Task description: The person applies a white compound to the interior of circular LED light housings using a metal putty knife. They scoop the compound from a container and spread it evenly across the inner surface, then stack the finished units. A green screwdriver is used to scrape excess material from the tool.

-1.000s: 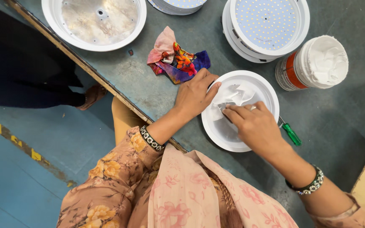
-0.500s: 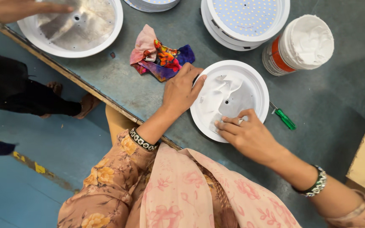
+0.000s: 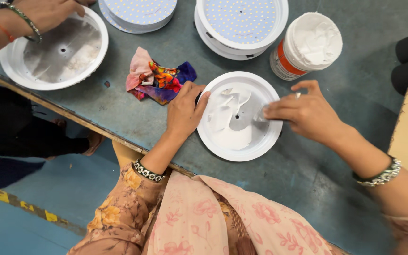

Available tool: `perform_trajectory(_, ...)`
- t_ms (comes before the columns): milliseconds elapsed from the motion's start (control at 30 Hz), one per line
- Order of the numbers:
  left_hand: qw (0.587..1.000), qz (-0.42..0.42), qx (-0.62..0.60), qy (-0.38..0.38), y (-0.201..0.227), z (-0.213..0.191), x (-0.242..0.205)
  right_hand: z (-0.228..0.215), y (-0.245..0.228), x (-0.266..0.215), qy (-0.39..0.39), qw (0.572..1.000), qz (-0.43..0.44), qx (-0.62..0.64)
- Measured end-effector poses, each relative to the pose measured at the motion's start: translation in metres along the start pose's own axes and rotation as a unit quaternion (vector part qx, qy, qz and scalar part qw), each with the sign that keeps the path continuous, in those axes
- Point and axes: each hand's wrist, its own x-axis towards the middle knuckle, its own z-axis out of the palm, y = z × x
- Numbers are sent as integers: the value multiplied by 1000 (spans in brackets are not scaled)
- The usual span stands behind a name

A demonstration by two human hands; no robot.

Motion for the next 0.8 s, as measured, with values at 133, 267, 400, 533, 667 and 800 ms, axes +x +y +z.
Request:
perform_trajectory(133,1000,-11,-3,-7,2,0,0,19,-13,20,73,993,46,-83)
perform_trajectory(267,1000,-13,1,0,2,-1,-1,38,-27,21,32,988,17,-150)
perform_trajectory(400,1000,-22,7,0,3,1,-2,37,-55,-2,-28,986,49,-155)
perform_trajectory(533,1000,-23,12,-1,3,1,-2,24,-78,-15,-50,989,57,-125)
perform_trajectory(667,1000,-25,7,-4,2,2,-2,4,-57,-4,-6,995,101,4)
perform_trajectory(800,1000,-14,0,5,0,1,-3,19,-38,44,59,991,123,-6)
